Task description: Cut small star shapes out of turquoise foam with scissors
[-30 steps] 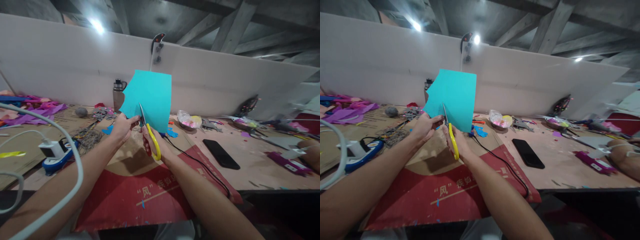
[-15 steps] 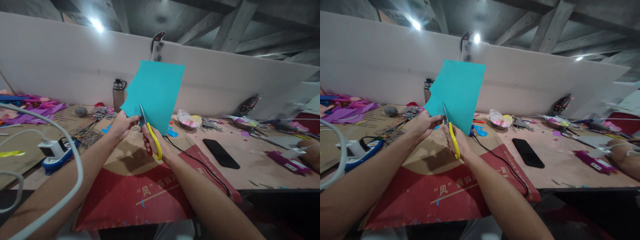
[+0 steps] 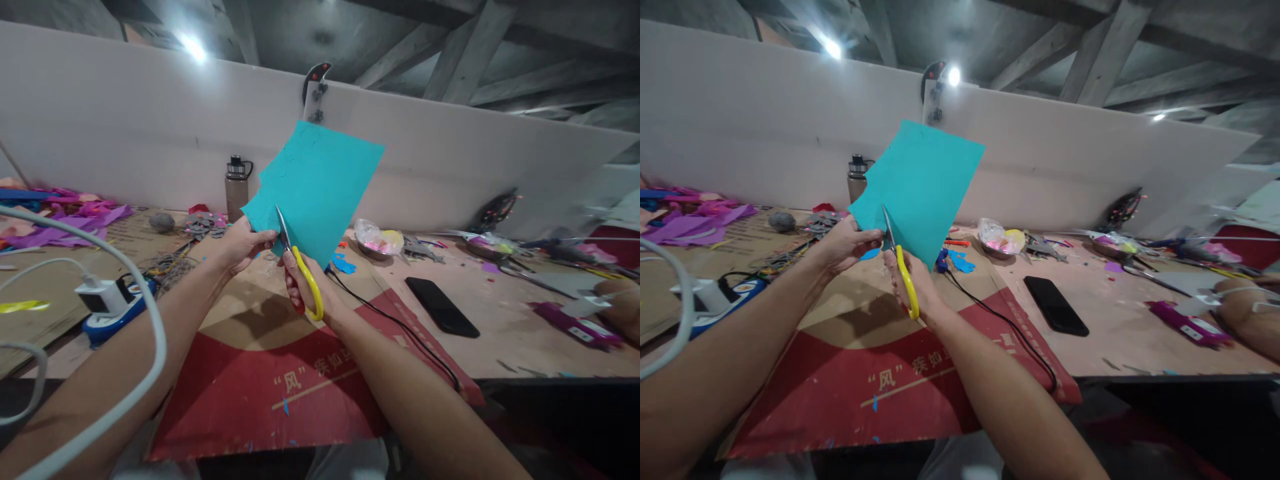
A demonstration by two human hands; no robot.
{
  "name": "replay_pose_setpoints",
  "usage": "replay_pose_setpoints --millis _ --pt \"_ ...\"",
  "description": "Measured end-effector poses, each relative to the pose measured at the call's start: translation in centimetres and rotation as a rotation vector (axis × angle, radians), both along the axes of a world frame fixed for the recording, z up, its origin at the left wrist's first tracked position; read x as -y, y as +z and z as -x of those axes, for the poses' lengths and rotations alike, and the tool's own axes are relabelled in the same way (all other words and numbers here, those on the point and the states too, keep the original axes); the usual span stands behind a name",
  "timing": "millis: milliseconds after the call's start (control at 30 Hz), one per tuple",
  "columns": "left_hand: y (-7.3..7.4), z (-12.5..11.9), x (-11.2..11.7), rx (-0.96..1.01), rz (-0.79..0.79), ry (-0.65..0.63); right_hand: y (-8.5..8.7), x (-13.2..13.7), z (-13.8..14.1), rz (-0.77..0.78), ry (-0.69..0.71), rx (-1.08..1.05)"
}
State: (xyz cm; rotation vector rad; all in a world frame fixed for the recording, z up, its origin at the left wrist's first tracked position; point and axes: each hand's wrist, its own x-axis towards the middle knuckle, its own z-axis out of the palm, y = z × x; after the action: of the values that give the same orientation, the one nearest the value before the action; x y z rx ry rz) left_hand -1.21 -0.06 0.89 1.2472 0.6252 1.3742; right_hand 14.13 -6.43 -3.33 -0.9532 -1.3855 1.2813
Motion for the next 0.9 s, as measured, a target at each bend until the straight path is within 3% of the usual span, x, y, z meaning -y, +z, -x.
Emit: replay_pose_setpoints --millis 433,900 --pt "-0.46 -0.92 0.48 0.034 0.026 -0.004 -0.54 -0.38 -0.25 -0.119 -0.067 0.1" --pt "0.1 -0.4 0.54 -0.024 0.015 -0.014 -0.16 0.0 -0.18 -0.087 -0.03 0.055"
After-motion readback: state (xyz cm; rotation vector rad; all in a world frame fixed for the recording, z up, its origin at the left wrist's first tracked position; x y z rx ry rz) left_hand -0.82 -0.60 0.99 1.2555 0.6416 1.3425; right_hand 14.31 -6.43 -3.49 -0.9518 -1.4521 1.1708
